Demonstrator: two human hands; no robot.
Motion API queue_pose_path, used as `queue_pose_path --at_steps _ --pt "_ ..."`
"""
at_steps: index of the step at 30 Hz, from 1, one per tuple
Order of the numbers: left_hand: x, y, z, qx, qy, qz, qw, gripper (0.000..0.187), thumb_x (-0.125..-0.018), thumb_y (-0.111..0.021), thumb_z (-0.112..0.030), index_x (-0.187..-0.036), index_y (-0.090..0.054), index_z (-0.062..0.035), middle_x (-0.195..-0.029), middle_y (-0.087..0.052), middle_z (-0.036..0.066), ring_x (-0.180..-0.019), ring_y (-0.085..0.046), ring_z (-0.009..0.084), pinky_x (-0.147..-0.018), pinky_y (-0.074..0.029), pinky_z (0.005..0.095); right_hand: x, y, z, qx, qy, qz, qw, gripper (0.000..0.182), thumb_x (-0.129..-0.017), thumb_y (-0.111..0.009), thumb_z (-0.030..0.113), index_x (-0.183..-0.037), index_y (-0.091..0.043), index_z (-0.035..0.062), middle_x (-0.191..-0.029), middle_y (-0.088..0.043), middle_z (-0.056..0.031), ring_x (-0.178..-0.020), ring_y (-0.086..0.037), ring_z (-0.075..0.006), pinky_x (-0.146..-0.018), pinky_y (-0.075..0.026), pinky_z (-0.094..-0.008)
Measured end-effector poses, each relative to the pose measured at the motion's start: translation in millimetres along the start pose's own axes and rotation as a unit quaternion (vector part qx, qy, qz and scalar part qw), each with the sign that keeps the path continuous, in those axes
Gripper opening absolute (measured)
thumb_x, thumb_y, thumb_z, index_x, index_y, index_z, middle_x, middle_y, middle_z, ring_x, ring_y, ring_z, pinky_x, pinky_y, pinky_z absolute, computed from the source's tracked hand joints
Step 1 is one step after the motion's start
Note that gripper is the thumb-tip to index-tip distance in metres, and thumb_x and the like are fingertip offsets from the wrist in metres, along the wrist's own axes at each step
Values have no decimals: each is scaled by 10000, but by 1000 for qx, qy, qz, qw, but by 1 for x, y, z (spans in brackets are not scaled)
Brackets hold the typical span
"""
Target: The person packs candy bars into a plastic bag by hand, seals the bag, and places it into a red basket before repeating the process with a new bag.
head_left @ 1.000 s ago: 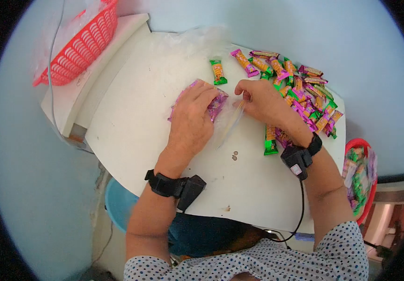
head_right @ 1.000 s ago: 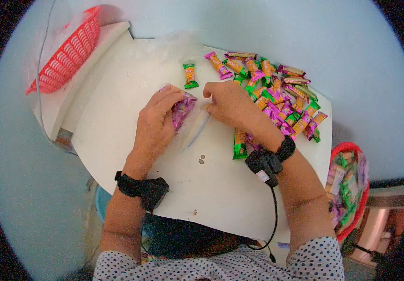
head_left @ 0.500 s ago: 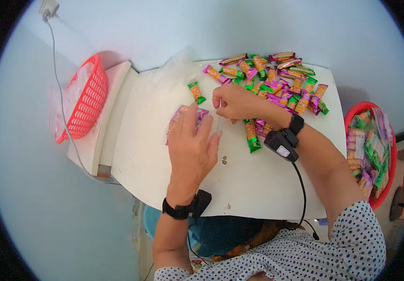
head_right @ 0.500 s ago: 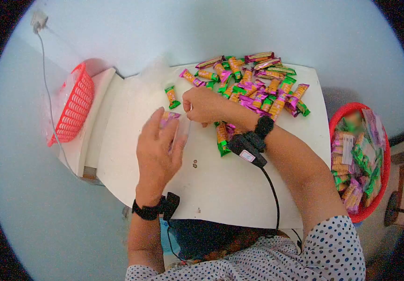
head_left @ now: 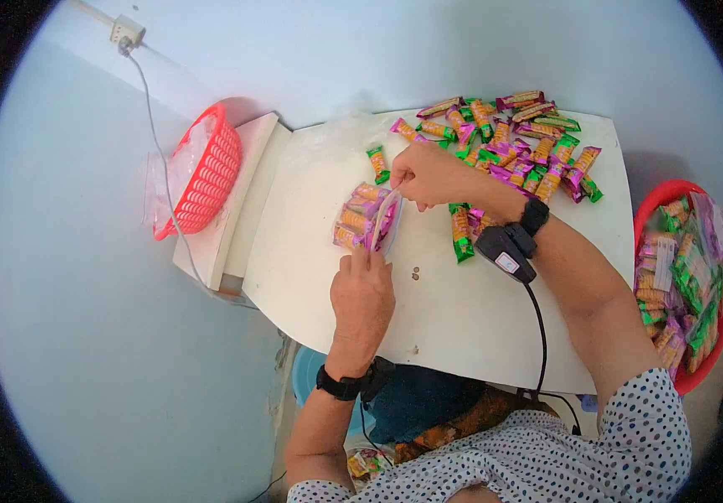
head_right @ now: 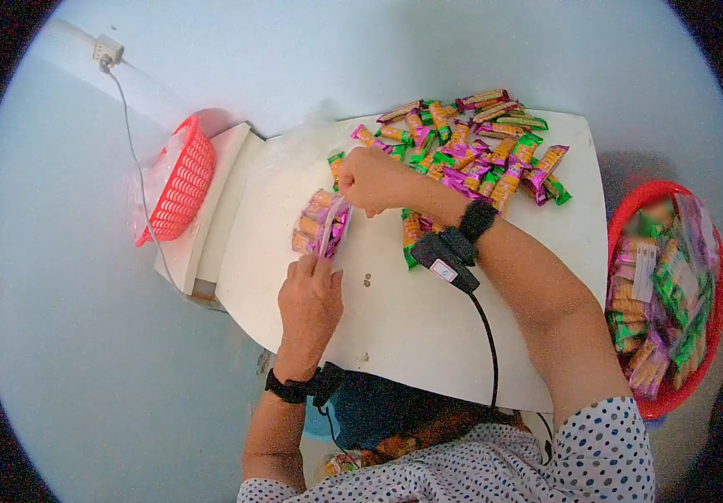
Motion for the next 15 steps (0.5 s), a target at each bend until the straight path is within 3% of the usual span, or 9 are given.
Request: queue_pose_path --at_steps 2,5,8,12,14,15 --pt "-3 13 6 14 3 -23 1000 146 -804 -704 -97 -910 -636 -25 -929 -631 144 -871 -615 334 -711 -527 433 2 3 4 -27 9 6 1000 194 -767 -571 24 -921 -658 -57 -696 -667 -109 -589 -677 -162 -550 -535 -292" --pt "-16 44 23 41 4 -67 997 81 -814 -690 -78 -851 -654 -16 -876 -636 155 -833 -624 347 -715 -527 435 -1 1 14 32 156 22 987 215 -751 -634 29 -947 -670 -50 -712 -663 -88 -643 -653 -133 -579 -512 -281" --pt "-27 63 37 67 4 -88 994 94 -806 -699 -74 -865 -670 -6 -907 -652 154 -847 -637 347 -724 -526 424 6 10 31 72 169 -19 983 208 -752 -700 39 -950 -687 -24 -722 -658 -60 -657 -617 -116 -592 -484 -275" --pt "-44 79 56 147 -18 -93 985 68 -789 -704 -38 -812 -678 21 -858 -665 168 -756 -653 344 -678 -520 392 10 25 44 27 211 -126 969 136 -795 -716 89 -899 -695 5 -740 -662 -55 -651 -605 -124 -606 -478 -284" --pt "-55 90 67 184 -19 -67 981 84 -789 -718 -39 -799 -679 34 -802 -664 148 -698 -654 285 -634 -514 364 16 38 60 15 265 -186 946 143 -821 -707 153 -844 -696 12 -739 -680 -82 -654 -612 -141 -624 -484 -298" --pt "-61 95 72 208 -20 -47 977 90 -790 -722 -43 -805 -680 35 -797 -664 141 -691 -651 266 -625 -510 355 11 40 61 -25 241 -176 954 143 -840 -695 149 -844 -692 6 -758 -684 -76 -667 -616 -135 -627 -489 -295"
Point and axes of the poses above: each hand's wrist, its own x-axis away from the middle knuckle, its own y-axis out of the back of the hand, z = x × y, the point moved 10 cm from there along -x, towards the middle knuckle
